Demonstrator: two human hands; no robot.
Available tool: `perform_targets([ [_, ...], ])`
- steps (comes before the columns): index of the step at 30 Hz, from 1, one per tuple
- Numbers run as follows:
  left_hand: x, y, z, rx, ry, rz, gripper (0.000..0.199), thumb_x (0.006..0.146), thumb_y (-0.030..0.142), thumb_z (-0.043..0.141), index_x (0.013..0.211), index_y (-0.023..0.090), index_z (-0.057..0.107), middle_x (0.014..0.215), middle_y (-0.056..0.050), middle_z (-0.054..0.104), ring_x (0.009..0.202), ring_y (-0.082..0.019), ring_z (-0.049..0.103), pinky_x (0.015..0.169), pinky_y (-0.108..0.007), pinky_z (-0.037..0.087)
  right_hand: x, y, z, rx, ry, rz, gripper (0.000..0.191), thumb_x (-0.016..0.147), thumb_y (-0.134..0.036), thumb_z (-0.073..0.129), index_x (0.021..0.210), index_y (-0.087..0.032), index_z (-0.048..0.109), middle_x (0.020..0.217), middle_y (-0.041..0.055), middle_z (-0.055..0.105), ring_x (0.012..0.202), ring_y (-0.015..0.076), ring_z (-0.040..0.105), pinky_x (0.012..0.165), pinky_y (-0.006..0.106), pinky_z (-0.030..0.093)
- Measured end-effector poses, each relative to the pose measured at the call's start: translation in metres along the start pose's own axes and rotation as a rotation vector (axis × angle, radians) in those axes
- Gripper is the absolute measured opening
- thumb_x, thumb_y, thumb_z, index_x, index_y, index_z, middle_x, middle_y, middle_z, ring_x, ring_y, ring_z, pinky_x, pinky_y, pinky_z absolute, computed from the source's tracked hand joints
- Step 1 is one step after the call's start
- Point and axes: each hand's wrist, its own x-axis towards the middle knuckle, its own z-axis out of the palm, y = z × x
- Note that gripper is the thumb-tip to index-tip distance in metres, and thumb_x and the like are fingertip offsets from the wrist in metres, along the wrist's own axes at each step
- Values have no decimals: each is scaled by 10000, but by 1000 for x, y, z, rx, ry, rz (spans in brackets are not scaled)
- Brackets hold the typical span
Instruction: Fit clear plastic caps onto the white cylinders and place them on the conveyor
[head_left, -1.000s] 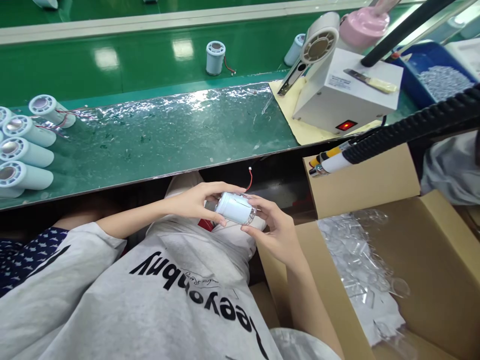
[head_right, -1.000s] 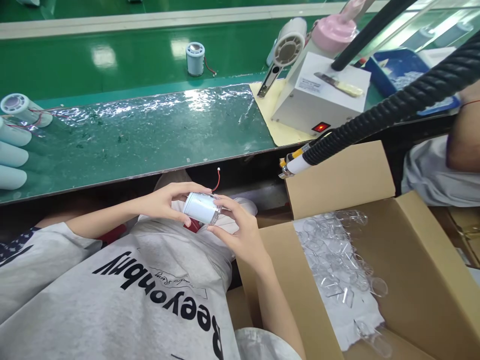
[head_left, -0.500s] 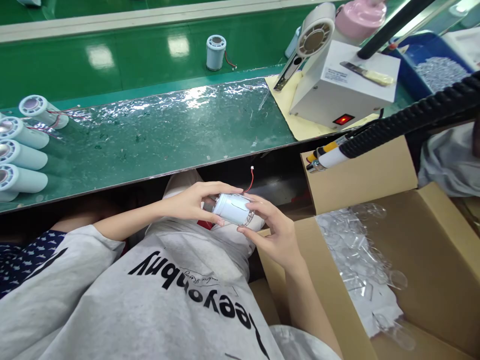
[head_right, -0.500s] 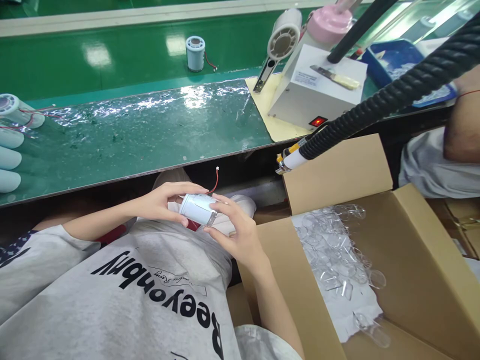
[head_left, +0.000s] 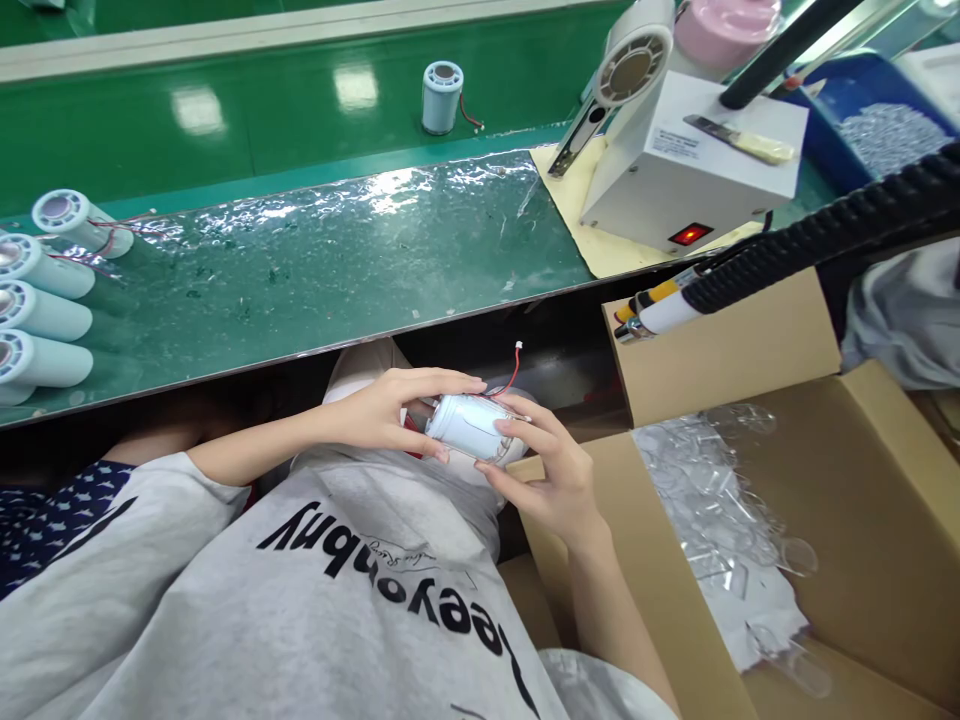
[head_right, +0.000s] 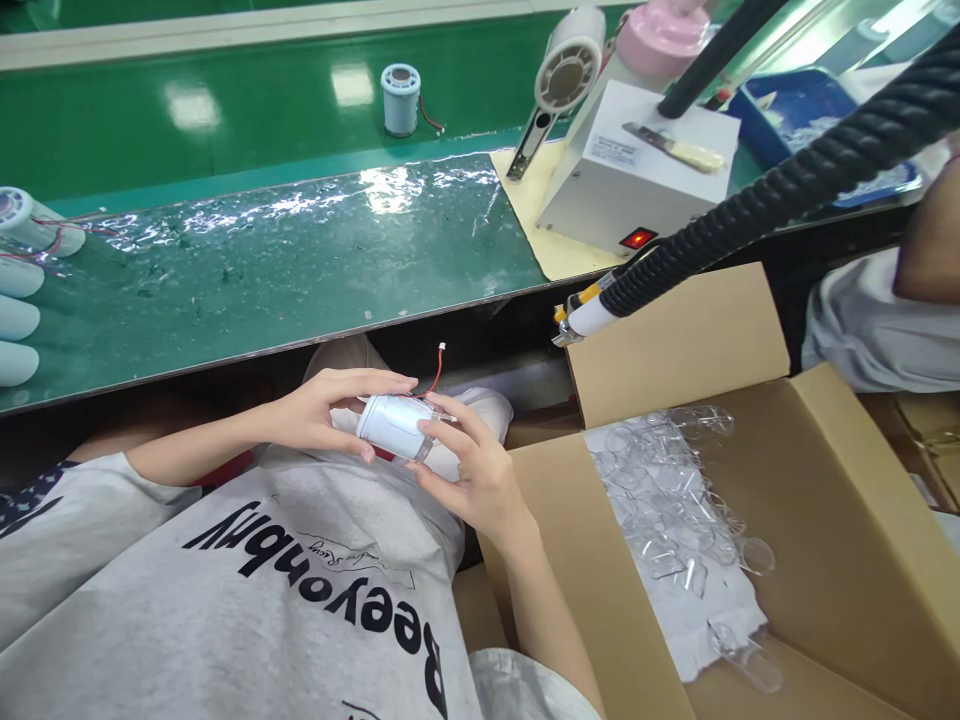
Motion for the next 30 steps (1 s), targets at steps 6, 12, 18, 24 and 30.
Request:
perform_targets([
  [6, 2, 0, -3, 30, -27, 25, 771, 758, 342, 886, 1467, 308, 587, 1465, -124, 636, 1342, -296, 618, 1107, -418, 522, -5, 0, 0, 132, -10, 182, 402, 875, -268, 783, 1242, -272, 619, 1274, 124, 707, 1186, 304, 696, 932, 475, 630],
  [12, 3, 3, -4, -2, -48, 11, 711, 756, 344, 885, 1420, 314, 634, 1474, -115, 630, 1370, -305, 596, 1168, -458, 469, -5, -3, -2, 272, -32, 361, 415, 851, -352, 820, 1222, -278, 650, 1199, 83, 731, 1039, 251, 731, 859, 380, 662],
  [18, 3, 2, -4, -8, -63, 16, 723, 758, 291, 883, 1432, 318, 623, 1479, -113, 626, 1386, -306, 583, 1177, -468, 460, -6, -2, -1, 430, -35, 518, 438, 831, -431, 839, 1206, -300, 654, 1149, 50, 708, 941, 207, 722, 807, 327, 656],
  [24, 1, 3, -4, -5, -83, 20, 744, 775, 292, 870, 1464, 310, 590, 1506, -115, 602, 1415, -302, 555, 1199, -468, 434, -3, -4, 1, 573, -58, 637, 469, 827, -533, 820, 1177, -282, 635, 1129, 62, 700, 933, 218, 717, 764, 329, 640],
  [30, 14, -7, 1, -293, -29, -217, 815, 690, 249, 923, 1443, 277, 611, 1503, -133, 601, 1382, -306, 584, 1150, -437, 474, -9, 15, 13, 666, 65, 737, 503, 751, -563, 847, 1099, -266, 640, 1042, 50, 713, 873, 218, 704, 700, 320, 622],
])
